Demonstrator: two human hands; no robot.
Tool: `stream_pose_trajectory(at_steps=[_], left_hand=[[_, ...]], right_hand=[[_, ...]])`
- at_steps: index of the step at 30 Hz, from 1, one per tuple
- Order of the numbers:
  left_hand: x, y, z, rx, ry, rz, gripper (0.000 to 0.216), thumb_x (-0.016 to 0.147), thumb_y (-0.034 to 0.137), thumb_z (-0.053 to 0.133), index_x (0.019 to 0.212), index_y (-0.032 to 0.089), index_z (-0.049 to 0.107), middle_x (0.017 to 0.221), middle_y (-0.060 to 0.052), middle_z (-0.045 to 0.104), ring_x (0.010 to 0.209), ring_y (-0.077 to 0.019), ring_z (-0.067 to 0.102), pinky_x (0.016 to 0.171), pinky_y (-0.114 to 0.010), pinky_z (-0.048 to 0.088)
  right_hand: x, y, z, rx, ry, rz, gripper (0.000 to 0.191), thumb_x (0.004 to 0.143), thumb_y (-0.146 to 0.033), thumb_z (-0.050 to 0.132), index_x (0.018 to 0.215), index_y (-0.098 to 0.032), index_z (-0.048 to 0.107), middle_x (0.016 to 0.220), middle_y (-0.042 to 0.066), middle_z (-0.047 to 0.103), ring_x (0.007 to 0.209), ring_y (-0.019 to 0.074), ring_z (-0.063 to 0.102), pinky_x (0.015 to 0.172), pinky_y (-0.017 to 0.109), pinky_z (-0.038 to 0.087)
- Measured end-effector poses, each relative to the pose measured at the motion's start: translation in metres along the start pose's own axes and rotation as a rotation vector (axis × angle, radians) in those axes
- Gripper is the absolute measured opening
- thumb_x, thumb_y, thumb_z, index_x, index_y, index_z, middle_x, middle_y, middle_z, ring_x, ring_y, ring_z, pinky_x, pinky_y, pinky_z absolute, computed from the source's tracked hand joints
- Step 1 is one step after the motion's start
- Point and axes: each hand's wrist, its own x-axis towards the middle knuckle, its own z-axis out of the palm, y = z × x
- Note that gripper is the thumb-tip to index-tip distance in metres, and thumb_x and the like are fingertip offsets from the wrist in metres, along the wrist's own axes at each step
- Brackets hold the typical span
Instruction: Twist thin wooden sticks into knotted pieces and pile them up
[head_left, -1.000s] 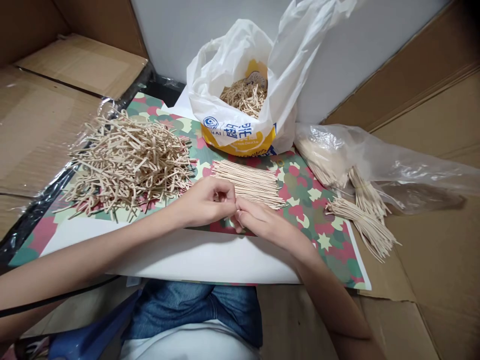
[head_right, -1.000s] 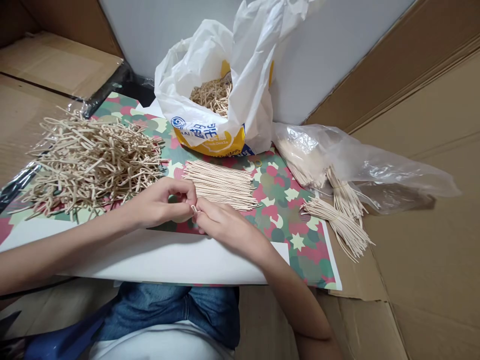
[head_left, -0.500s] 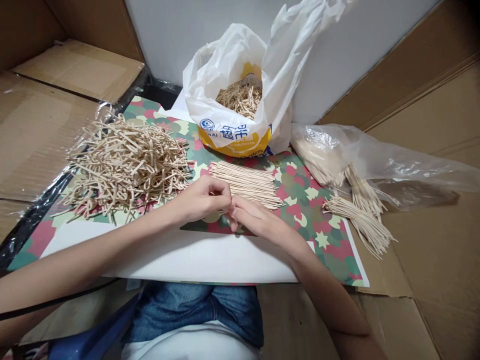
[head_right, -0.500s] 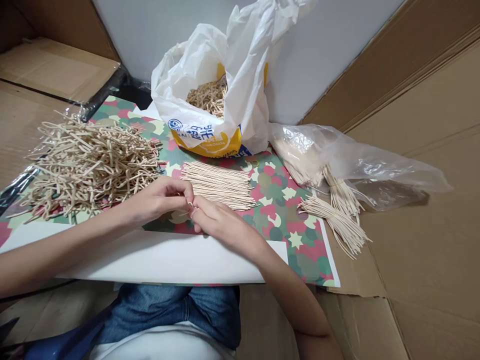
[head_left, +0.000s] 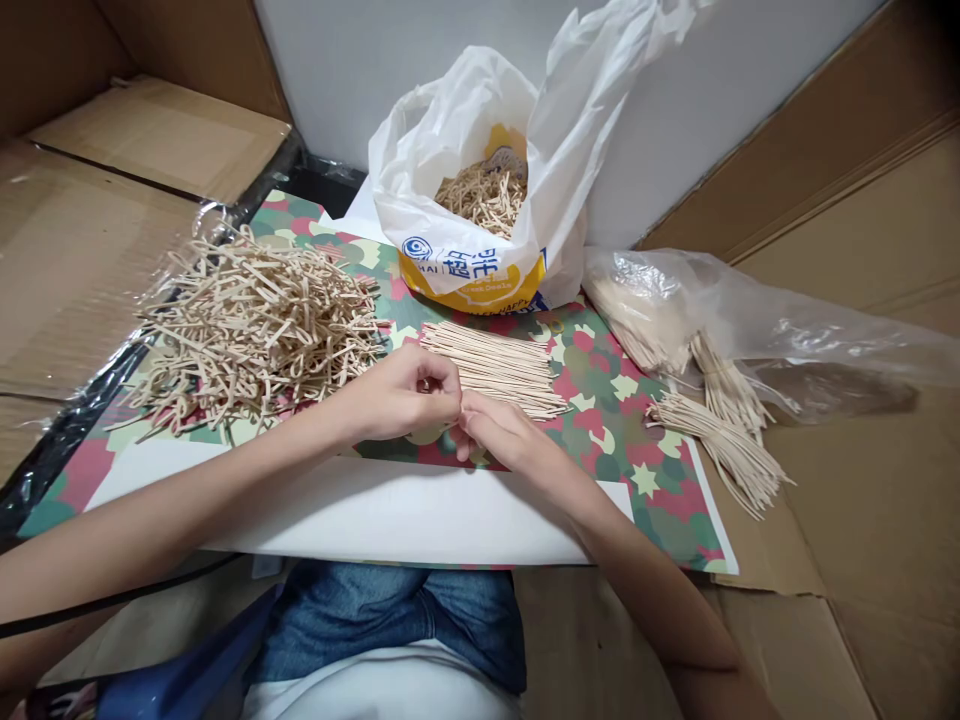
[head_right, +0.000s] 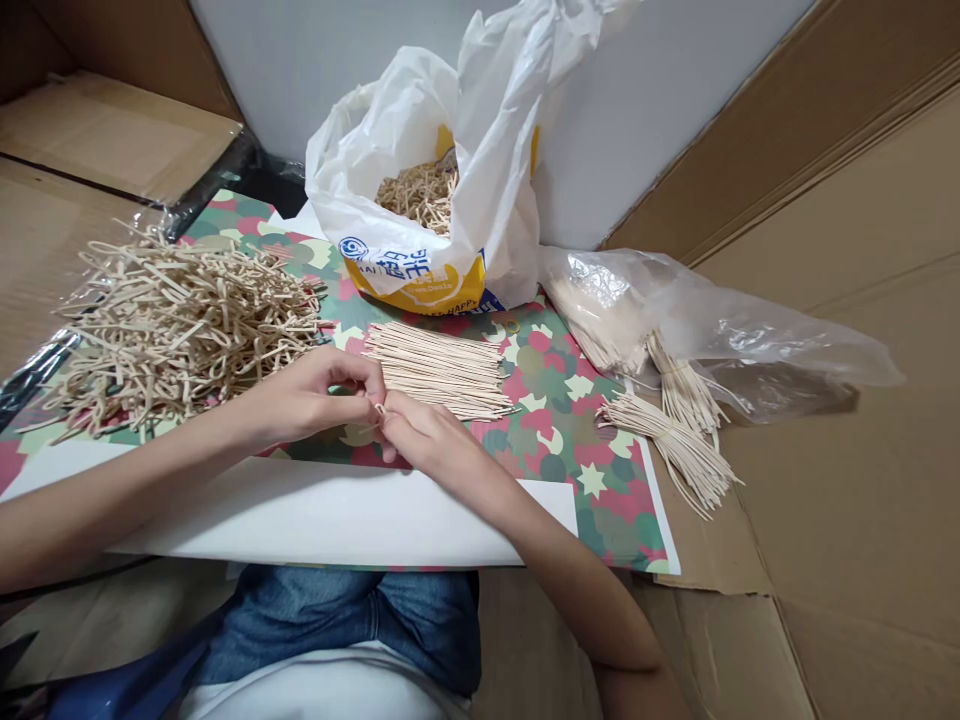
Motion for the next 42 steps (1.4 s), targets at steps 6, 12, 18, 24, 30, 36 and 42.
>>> stream_pose_trajectory(at_steps=[6, 12, 18, 24, 30, 36, 42], left_hand=[[0.004, -0.007, -0.001, -0.133, -0.082, -0.102, 0.013, 0.065, 0.017, 0.050, 0.053, 0.012, 0.051, 0.047, 0.001, 0.049, 0.044, -0.0079, 0.042, 0.042, -0.019, 0.030], [0.003, -0.004, -0.006, -0.078, -0.052, -0.050, 0.012, 0.067, 0.020, 0.050, 0.061, 0.012, 0.056, 0.055, 0.000, 0.054, 0.052, -0.0101, 0.048, 0.051, -0.022, 0.037], [-0.002, 0.007, -0.001, 0.209, 0.131, 0.079, 0.013, 0.065, 0.022, 0.055, 0.064, 0.011, 0.061, 0.061, -0.001, 0.059, 0.061, -0.0119, 0.051, 0.060, -0.022, 0.040], [0.002, -0.004, -0.003, -0.046, -0.013, -0.057, 0.011, 0.066, 0.020, 0.052, 0.062, 0.011, 0.057, 0.057, -0.001, 0.057, 0.055, -0.0113, 0.052, 0.052, -0.021, 0.039], [0.002, -0.003, -0.001, -0.231, 0.021, -0.071, 0.010, 0.065, 0.020, 0.054, 0.060, 0.012, 0.054, 0.057, -0.001, 0.057, 0.056, -0.0120, 0.053, 0.055, -0.023, 0.041], [-0.004, 0.003, 0.001, -0.130, 0.169, 0.044, 0.008, 0.066, 0.018, 0.055, 0.062, 0.011, 0.054, 0.056, 0.000, 0.054, 0.055, -0.0100, 0.051, 0.054, -0.021, 0.040], [-0.003, 0.001, 0.003, -0.059, 0.079, 0.112, 0.011, 0.071, 0.019, 0.054, 0.064, 0.010, 0.055, 0.057, 0.001, 0.053, 0.054, -0.0081, 0.046, 0.052, -0.019, 0.037]], right_hand=[[-0.002, -0.003, 0.000, -0.085, -0.029, 0.040, 0.018, 0.082, -0.021, 0.032, 0.080, -0.018, 0.049, 0.066, -0.002, 0.054, 0.063, 0.0110, 0.050, 0.057, 0.023, 0.036], [-0.004, -0.007, -0.002, -0.062, -0.002, 0.022, 0.020, 0.085, -0.024, 0.030, 0.074, -0.019, 0.046, 0.066, -0.002, 0.054, 0.062, 0.0110, 0.049, 0.058, 0.023, 0.036], [-0.006, -0.010, -0.004, -0.131, 0.082, -0.053, 0.025, 0.088, -0.025, 0.027, 0.072, -0.019, 0.045, 0.071, -0.001, 0.052, 0.069, 0.0128, 0.047, 0.066, 0.025, 0.034], [-0.004, -0.009, 0.000, -0.178, 0.027, -0.048, 0.018, 0.085, -0.020, 0.030, 0.075, -0.019, 0.046, 0.070, -0.002, 0.052, 0.069, 0.0128, 0.047, 0.063, 0.025, 0.033], [-0.008, -0.009, -0.008, -0.085, 0.006, -0.023, 0.024, 0.089, -0.030, 0.030, 0.075, -0.019, 0.046, 0.072, -0.002, 0.054, 0.068, 0.0125, 0.049, 0.065, 0.026, 0.037], [-0.007, 0.003, -0.030, 0.008, 0.095, -0.010, 0.035, 0.090, -0.047, 0.028, 0.085, -0.019, 0.050, 0.068, 0.000, 0.056, 0.070, 0.0142, 0.053, 0.066, 0.027, 0.040], [-0.005, 0.002, -0.026, -0.195, 0.034, -0.131, 0.023, 0.087, -0.035, 0.041, 0.073, -0.018, 0.050, 0.069, -0.001, 0.056, 0.065, 0.0115, 0.050, 0.063, 0.023, 0.037]])
